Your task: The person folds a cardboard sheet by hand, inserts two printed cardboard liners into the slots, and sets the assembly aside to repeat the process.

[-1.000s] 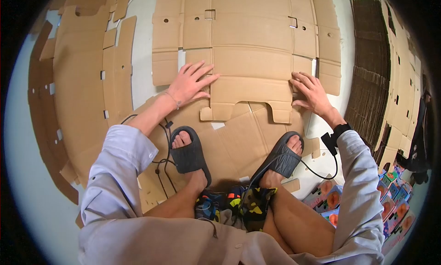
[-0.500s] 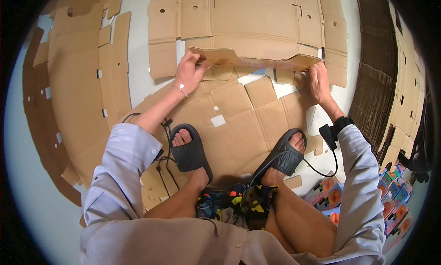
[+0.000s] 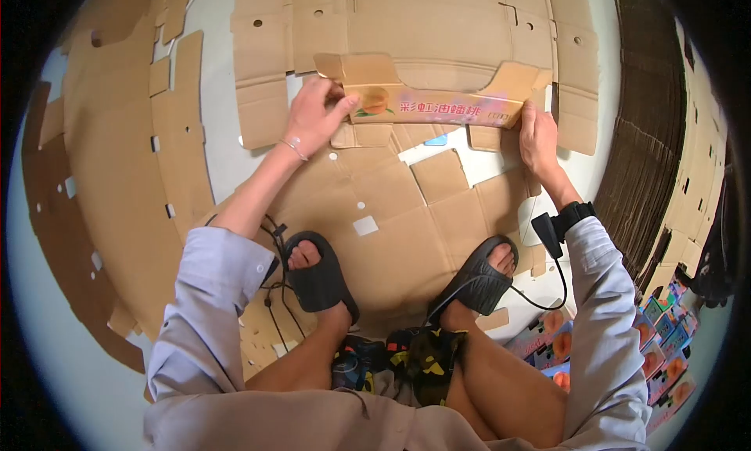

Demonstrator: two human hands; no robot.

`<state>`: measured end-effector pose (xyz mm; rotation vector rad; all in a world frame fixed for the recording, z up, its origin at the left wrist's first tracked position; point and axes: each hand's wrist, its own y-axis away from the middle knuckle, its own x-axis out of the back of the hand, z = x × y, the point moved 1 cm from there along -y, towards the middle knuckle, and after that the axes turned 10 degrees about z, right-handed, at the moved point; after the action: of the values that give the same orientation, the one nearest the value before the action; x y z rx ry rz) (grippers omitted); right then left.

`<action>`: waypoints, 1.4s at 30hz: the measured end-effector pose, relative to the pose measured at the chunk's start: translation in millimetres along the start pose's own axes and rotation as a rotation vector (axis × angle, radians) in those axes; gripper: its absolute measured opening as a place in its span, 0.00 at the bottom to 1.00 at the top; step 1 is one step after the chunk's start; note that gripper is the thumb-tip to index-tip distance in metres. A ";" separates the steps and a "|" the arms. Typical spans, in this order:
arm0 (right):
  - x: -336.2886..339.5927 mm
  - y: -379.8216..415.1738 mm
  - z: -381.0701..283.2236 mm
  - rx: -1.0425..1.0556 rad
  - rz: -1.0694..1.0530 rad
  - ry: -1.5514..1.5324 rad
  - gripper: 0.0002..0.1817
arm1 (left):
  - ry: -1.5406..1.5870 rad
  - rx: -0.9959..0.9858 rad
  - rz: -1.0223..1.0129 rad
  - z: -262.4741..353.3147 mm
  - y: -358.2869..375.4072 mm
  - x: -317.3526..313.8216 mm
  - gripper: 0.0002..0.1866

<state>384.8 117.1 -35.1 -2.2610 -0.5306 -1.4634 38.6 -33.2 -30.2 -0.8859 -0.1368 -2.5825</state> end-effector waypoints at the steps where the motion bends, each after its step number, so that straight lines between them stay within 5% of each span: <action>1: 0.2 -2.6 -3.3 0.004 -0.027 0.058 0.17 | 0.034 0.105 -0.057 -2.7 -9.2 2.1 0.18; 4: 1.2 -19.6 -14.9 0.021 -0.116 0.249 0.14 | -0.012 0.272 -0.163 6.3 -30.7 5.2 0.19; 7: 3.9 -33.0 -29.9 0.065 -0.031 0.302 0.29 | -0.146 0.266 -0.149 12.7 -41.5 2.7 0.20; 13: 3.1 -39.3 -32.8 0.000 0.002 0.322 0.28 | -0.172 0.219 -0.120 10.4 -44.3 1.3 0.24; 16: -1.5 -31.8 -24.8 -0.067 -0.021 0.273 0.17 | -0.181 0.170 -0.118 5.2 -29.9 0.4 0.26; 20: -4.2 -21.9 0.1 0.085 -0.020 0.170 0.21 | -0.268 -0.149 -0.071 21.2 -10.2 1.9 0.28; 21: -2.5 -24.6 15.3 0.005 -0.190 0.078 0.18 | -0.221 -0.030 -0.206 26.7 -8.7 10.6 0.34; 24: 53.6 -28.2 -10.9 0.345 -0.335 0.228 0.13 | -0.393 -0.525 -0.124 4.1 -7.0 21.6 0.40; 25: 55.6 -23.7 -4.1 0.309 -0.322 0.138 0.19 | -0.345 -0.393 -0.234 7.8 -4.9 28.0 0.43; 29: 49.2 -6.7 8.3 0.276 -0.117 0.212 0.39 | -0.567 -0.465 -0.085 2.9 6.6 32.3 0.41; 34: 29.7 -7.1 16.7 0.192 0.077 0.034 0.28 | -0.698 -0.324 0.047 9.9 13.6 16.4 0.39; 42: 32.9 -30.1 4.8 -0.468 0.310 -0.728 0.22 | 0.141 0.056 0.122 36.7 -5.0 31.0 0.34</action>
<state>385.7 148.4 -3.0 -3.0676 -0.0002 -0.6202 35.1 -31.2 17.9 -0.6685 -0.1106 -2.5039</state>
